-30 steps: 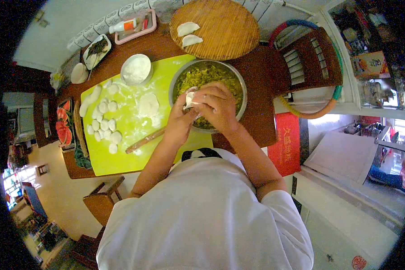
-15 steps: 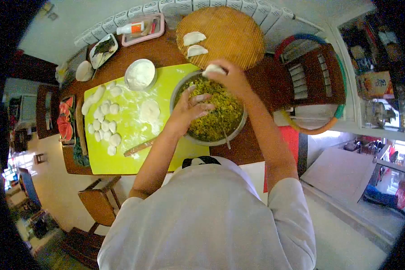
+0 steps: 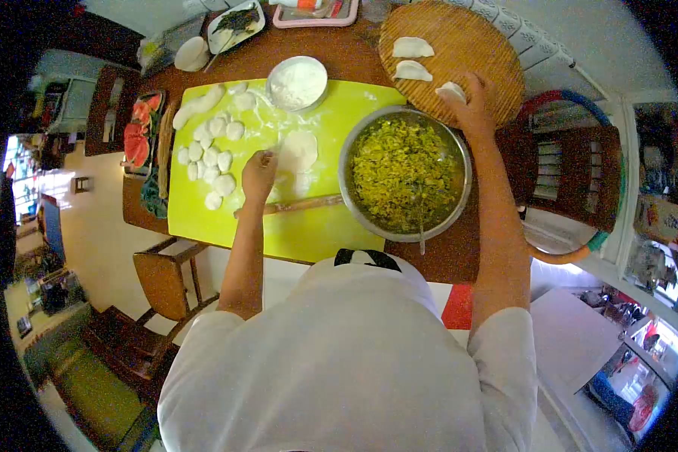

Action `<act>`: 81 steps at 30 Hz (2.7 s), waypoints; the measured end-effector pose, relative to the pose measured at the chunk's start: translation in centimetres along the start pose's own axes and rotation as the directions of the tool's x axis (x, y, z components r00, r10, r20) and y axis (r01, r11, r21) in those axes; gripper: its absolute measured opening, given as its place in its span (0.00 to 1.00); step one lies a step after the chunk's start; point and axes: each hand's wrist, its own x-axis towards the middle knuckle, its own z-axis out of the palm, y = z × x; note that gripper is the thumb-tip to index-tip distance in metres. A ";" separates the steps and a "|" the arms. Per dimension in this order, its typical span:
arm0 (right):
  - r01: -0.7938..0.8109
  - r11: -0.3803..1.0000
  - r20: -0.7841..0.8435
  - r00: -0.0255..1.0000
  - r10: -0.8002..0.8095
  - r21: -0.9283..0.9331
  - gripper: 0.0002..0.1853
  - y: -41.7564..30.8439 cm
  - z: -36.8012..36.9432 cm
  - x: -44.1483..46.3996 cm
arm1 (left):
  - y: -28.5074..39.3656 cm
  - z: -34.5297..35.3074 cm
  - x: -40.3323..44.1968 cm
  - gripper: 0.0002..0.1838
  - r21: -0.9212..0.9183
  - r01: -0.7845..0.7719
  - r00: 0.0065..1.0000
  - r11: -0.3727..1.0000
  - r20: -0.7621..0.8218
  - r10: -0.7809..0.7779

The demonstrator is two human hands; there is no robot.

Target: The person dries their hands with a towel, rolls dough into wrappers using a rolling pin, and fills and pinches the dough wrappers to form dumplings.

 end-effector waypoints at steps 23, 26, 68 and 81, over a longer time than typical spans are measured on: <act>-0.288 0.926 0.728 0.685 0.021 0.245 0.07 -7.3 -9.0 -17.5 | 1.4 1.9 3.0 0.24 0.263 -0.735 0.660 0.625 0.060 0.749; -0.642 0.742 0.581 0.684 0.441 0.193 0.09 -7.3 -9.4 -17.9 | 3.5 -0.1 1.4 0.19 0.176 -0.763 0.609 0.623 -0.130 0.783; -0.678 0.122 0.477 0.622 0.621 0.724 0.15 -12.0 -10.1 -14.6 | 18.1 8.3 -8.4 0.17 -0.667 0.734 0.673 -0.125 0.692 0.261; 0.109 0.983 0.201 0.970 -0.139 0.150 0.14 -13.3 -9.9 -15.8 | 18.8 8.8 -8.1 0.22 -0.595 0.761 0.648 -0.257 0.675 0.354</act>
